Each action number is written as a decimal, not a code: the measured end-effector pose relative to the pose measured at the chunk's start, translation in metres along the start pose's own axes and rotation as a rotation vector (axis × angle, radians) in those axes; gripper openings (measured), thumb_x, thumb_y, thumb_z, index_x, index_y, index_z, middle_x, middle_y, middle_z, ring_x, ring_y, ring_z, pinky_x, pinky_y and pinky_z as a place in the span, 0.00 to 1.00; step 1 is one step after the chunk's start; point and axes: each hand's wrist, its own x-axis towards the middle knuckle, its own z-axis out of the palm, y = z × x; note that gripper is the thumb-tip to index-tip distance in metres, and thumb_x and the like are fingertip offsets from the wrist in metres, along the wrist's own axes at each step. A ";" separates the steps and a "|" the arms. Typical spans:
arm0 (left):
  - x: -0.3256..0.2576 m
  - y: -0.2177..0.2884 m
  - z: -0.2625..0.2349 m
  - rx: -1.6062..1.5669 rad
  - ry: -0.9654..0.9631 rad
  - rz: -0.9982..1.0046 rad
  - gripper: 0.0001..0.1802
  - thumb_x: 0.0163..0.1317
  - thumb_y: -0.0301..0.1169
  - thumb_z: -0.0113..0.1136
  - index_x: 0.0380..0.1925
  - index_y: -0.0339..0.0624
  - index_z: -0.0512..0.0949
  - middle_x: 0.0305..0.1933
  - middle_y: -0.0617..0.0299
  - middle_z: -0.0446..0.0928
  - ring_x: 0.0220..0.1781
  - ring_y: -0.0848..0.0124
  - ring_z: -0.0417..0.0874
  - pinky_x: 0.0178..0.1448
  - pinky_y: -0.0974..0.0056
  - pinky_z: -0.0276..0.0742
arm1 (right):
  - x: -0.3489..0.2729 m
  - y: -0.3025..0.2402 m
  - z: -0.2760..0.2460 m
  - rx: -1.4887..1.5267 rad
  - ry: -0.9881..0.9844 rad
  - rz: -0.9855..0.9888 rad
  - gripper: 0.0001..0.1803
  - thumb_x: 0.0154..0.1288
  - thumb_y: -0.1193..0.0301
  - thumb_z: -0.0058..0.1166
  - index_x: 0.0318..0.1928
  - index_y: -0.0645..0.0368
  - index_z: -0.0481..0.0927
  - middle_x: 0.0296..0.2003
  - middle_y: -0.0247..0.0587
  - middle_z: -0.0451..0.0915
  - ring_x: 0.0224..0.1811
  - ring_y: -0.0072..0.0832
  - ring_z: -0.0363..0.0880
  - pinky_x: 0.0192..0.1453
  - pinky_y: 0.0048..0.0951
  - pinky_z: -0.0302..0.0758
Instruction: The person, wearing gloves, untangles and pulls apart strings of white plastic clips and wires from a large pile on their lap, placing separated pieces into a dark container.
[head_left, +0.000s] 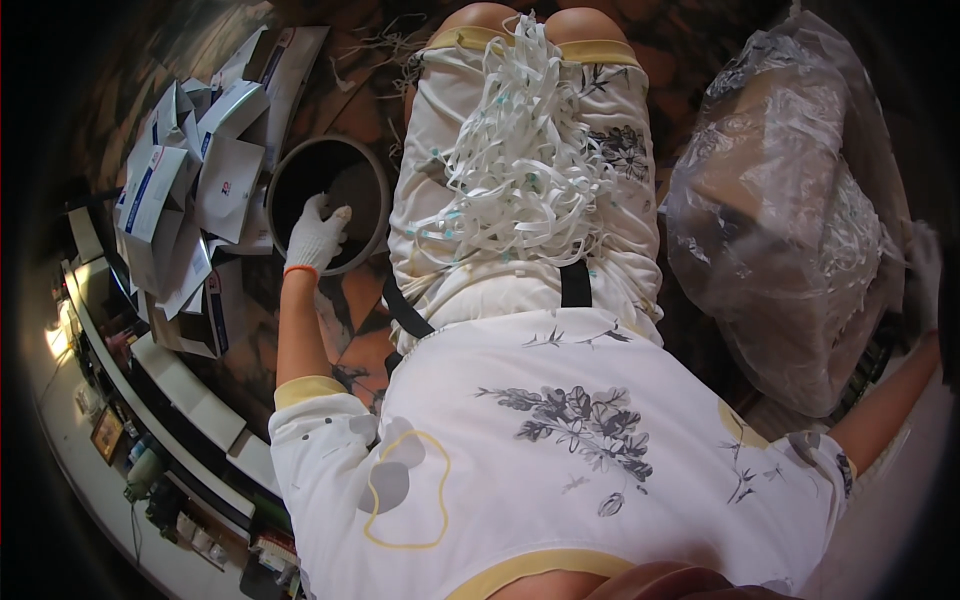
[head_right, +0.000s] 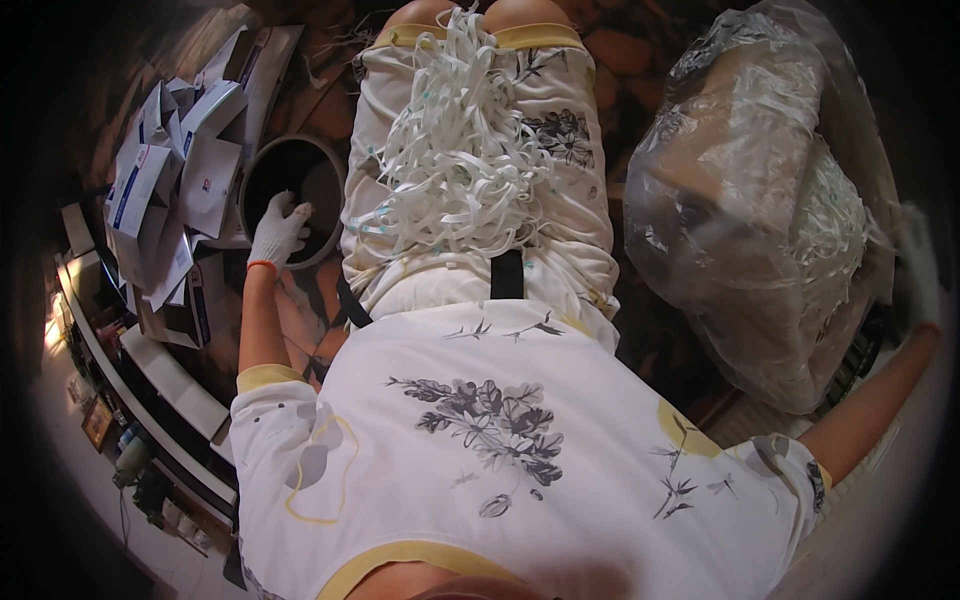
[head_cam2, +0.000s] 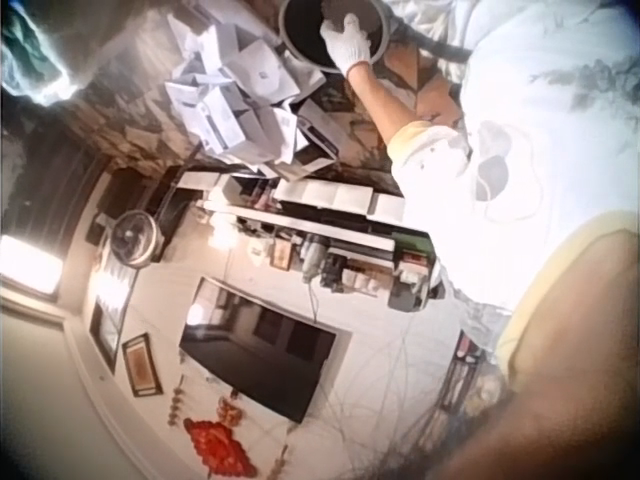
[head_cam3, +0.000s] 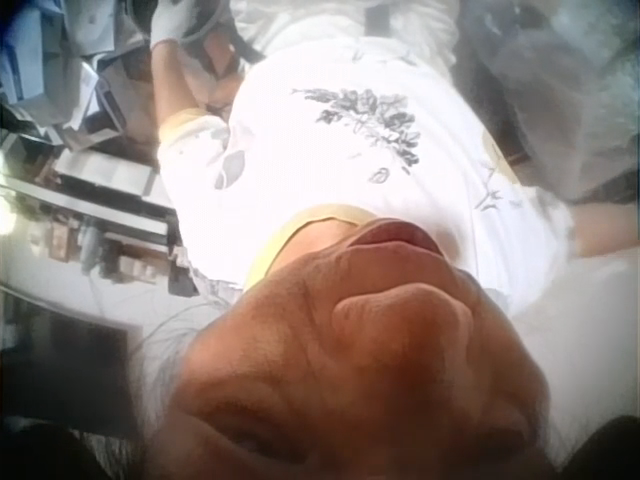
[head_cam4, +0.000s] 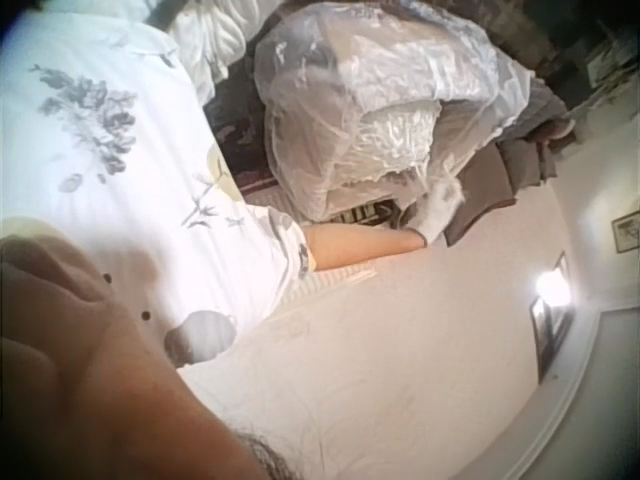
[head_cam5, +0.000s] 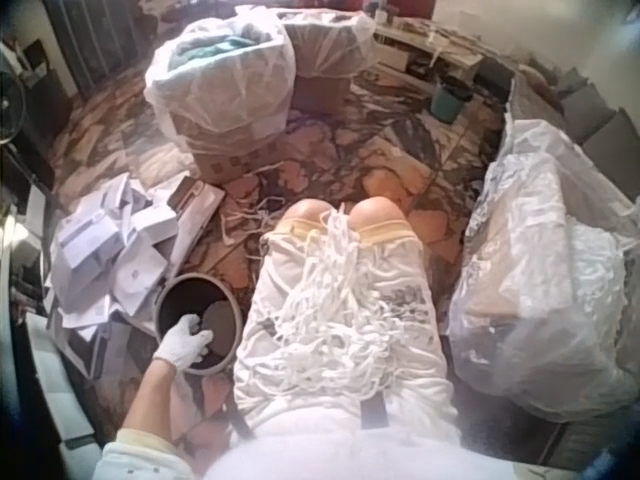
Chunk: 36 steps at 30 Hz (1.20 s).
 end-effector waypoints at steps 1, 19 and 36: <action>0.008 -0.009 0.004 0.133 0.048 0.052 0.30 0.61 0.39 0.61 0.60 0.35 0.69 0.44 0.49 0.81 0.37 0.67 0.83 0.42 0.64 0.78 | 0.003 0.051 0.002 -0.148 -0.194 0.014 0.28 0.72 0.60 0.46 0.67 0.61 0.63 0.62 0.40 0.69 0.60 0.35 0.70 0.65 0.34 0.67; -0.044 0.120 0.014 0.110 0.448 0.802 0.09 0.62 0.36 0.60 0.38 0.46 0.81 0.33 0.54 0.81 0.35 0.56 0.83 0.38 0.62 0.77 | -0.138 -0.341 0.283 0.347 -0.143 -0.850 0.22 0.49 0.84 0.60 0.48 0.53 0.82 0.38 0.38 0.80 0.40 0.33 0.80 0.45 0.28 0.77; -0.105 0.203 0.044 -0.376 -0.104 1.218 0.21 0.59 0.30 0.66 0.51 0.36 0.75 0.41 0.60 0.83 0.39 0.69 0.84 0.44 0.68 0.79 | -0.158 -0.357 0.243 0.739 -0.078 -0.506 0.08 0.50 0.83 0.65 0.32 0.63 0.82 0.27 0.35 0.78 0.31 0.23 0.76 0.34 0.22 0.71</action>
